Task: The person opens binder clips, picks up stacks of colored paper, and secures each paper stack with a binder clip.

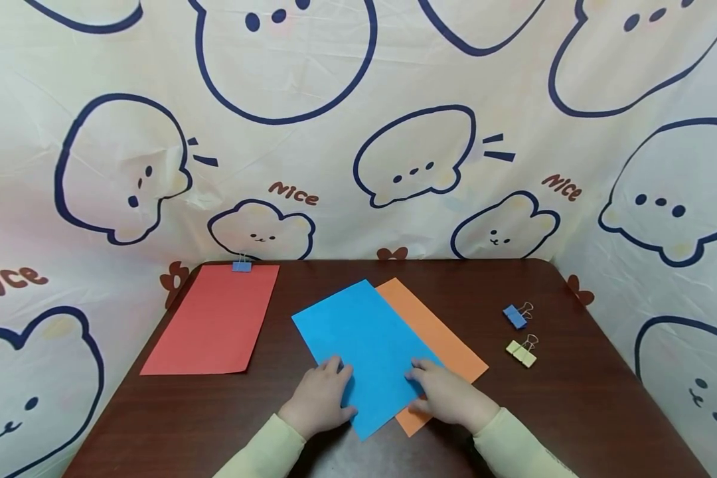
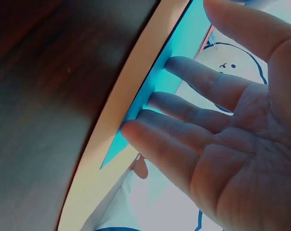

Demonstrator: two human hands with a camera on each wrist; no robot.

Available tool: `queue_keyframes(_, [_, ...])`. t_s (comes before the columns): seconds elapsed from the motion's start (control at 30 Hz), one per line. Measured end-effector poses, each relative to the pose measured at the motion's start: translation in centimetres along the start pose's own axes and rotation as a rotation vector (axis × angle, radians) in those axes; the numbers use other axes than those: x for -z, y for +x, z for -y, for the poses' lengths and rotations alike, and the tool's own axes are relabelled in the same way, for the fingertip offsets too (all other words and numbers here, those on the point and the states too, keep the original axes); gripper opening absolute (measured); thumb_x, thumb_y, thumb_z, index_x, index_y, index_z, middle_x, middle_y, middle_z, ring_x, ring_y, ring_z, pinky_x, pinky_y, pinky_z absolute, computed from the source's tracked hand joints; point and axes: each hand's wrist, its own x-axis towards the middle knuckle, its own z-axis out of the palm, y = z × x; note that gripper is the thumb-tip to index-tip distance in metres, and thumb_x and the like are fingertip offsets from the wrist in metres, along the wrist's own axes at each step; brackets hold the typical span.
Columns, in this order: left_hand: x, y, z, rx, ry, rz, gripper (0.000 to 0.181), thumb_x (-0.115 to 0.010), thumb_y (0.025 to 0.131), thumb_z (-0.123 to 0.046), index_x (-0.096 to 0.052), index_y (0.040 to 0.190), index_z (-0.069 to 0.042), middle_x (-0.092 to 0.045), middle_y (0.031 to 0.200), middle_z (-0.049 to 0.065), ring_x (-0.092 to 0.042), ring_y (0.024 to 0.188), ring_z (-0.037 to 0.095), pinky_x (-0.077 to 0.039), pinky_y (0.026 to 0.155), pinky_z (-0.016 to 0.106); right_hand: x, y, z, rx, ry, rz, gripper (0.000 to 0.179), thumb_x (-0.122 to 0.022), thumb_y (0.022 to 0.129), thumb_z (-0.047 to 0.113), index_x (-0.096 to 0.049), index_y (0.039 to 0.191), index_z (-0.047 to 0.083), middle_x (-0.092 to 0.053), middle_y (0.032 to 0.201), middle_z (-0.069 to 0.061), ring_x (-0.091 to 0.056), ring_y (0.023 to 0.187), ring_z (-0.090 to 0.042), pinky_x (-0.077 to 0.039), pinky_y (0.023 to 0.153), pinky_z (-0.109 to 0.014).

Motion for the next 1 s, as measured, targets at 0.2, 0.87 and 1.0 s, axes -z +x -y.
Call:
queue_keyframes(0.2, [-0.1,0.1,-0.1,0.011,-0.002,-0.002,0.063,-0.086,0.081,-0.042,-0.065,0.125,-0.004,-0.059,0.119,0.016,-0.062,0.092,0.026,-0.056,0.079,0.046,-0.3,-0.3,0.1,-0.005,0.04,-0.022,0.059,-0.081,0.09,0.027,-0.062,0.137,-0.002,-0.045,0.155,-0.028,-0.046,0.143,-0.046,-0.046,0.109,-0.057])
queue_keyframes(0.87, [-0.1,0.0,0.2,0.056,-0.108,-0.01,0.056,-0.088,0.08,-0.033,-0.066,0.122,-0.004,-0.059,0.119,0.015,-0.061,0.079,0.022,-0.057,0.075,0.042,-1.0,-0.8,0.1,0.003,0.095,-0.066,0.061,-0.082,0.089,0.025,-0.06,0.138,-0.003,-0.042,0.157,-0.029,-0.043,0.144,-0.049,-0.044,0.109,-0.059])
queue_keyframes(1.0, [-0.2,0.1,0.3,0.059,-0.118,-0.011,0.055,-0.088,0.08,-0.033,-0.066,0.122,-0.004,-0.059,0.12,0.015,-0.062,0.079,0.022,-0.057,0.075,0.042,-1.0,-0.8,0.1,0.005,0.087,-0.076,0.061,-0.082,0.088,0.024,-0.06,0.138,-0.003,-0.042,0.157,-0.029,-0.044,0.143,-0.05,-0.044,0.109,-0.059])
